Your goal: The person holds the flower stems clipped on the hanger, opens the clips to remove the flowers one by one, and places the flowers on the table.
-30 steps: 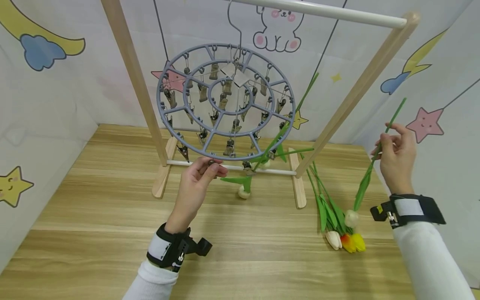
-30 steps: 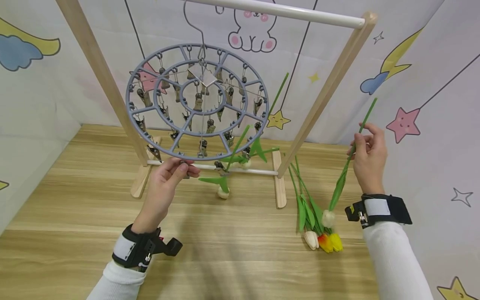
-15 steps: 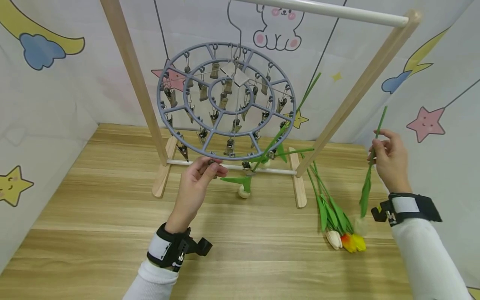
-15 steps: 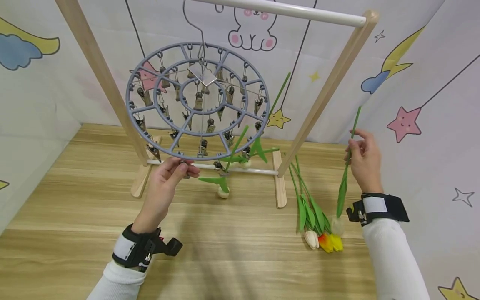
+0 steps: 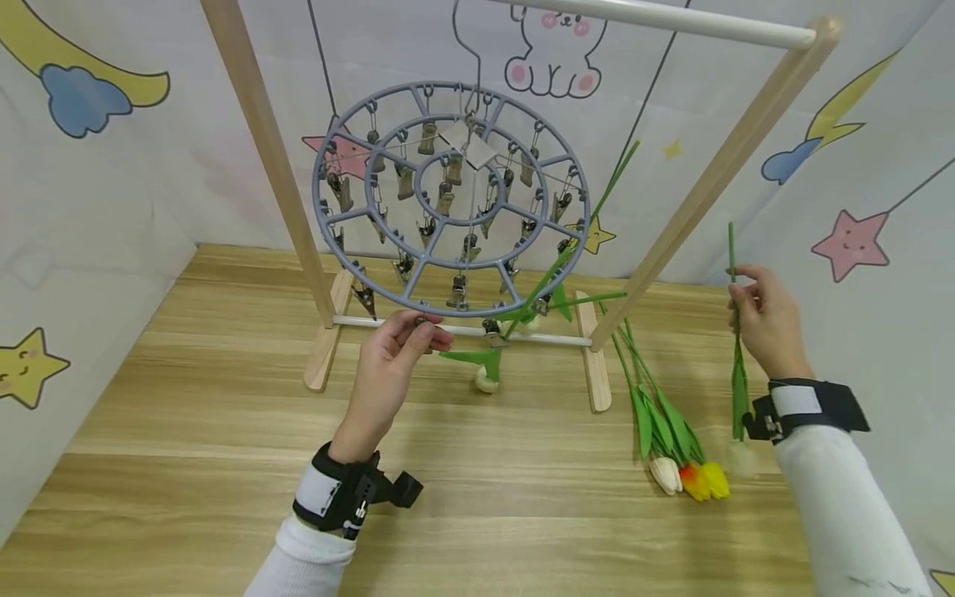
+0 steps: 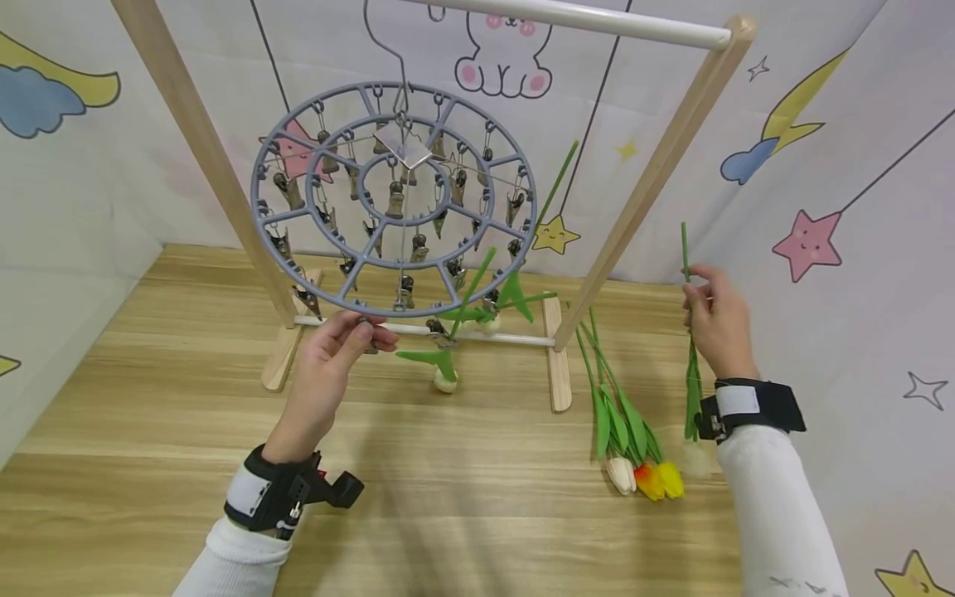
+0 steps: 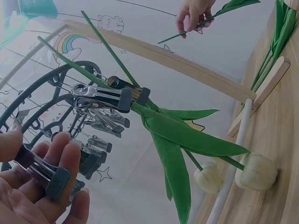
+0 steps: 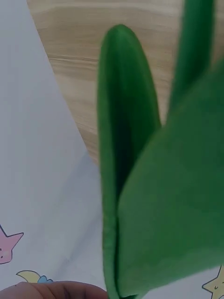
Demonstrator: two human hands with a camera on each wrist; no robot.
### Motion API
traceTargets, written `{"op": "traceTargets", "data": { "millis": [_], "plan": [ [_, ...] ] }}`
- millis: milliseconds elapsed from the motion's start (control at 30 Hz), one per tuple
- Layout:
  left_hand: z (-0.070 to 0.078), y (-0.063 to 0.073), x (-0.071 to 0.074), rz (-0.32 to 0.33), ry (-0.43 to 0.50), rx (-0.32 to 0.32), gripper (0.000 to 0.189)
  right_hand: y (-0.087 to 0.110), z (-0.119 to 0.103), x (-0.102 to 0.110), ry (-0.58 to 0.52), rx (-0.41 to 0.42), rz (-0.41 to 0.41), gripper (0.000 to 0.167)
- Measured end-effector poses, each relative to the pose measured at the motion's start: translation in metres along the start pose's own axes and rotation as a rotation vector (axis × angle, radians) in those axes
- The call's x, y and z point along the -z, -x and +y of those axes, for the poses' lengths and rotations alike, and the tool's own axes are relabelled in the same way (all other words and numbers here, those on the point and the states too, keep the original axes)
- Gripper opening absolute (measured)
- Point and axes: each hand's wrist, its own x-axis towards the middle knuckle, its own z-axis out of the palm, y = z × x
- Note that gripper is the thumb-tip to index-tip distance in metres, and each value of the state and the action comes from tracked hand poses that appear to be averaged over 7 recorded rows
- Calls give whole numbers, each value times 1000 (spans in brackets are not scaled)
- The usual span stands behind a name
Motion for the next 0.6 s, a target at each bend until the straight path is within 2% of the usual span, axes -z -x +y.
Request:
{"op": "traceTargets", "data": {
  "millis": [267,433,600],
  "plan": [
    [-2,-1,2,-6,0,-2,23,16,5,-22,122,82,-165,33],
    [-3,-2,2,-12,7,3,24,24,4,-34,180,25,-248,37],
    [-4,-3,3,-15,6,0,25,25,4,-41,170,-29,-304,42]
  ]
}}
